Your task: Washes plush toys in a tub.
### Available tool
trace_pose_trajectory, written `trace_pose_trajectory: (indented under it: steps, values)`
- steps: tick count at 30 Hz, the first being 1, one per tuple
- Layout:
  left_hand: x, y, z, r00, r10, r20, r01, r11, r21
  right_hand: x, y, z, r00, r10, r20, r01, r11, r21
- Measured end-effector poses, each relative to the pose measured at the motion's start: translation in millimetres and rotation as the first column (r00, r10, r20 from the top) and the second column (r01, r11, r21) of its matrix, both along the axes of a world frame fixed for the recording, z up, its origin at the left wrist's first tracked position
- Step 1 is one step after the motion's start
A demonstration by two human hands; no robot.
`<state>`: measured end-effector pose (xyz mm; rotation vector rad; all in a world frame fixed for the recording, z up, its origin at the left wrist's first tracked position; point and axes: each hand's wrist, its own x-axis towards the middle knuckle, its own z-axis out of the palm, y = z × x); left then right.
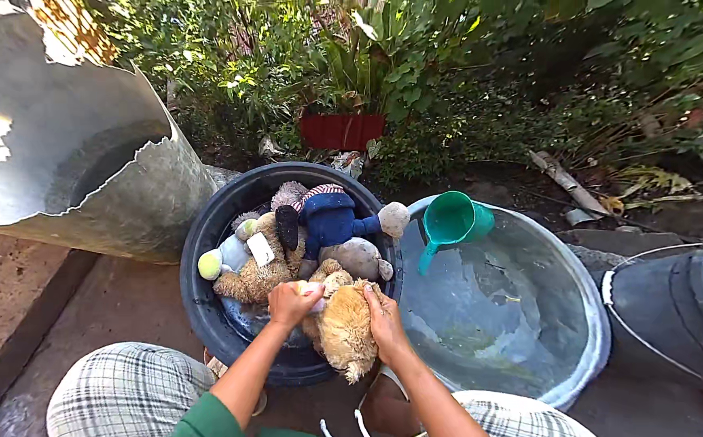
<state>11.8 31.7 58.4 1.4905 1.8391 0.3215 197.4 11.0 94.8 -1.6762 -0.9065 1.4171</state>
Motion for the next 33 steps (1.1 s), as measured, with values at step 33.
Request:
trace_pose_trajectory:
  steps: [33]
  values:
    - [-9,-23,34,0.929,-0.356,-0.1,0.37,0.89,0.266,-13,-2,3,0.998,-0.013,-0.055,0.008,0.996,-0.086]
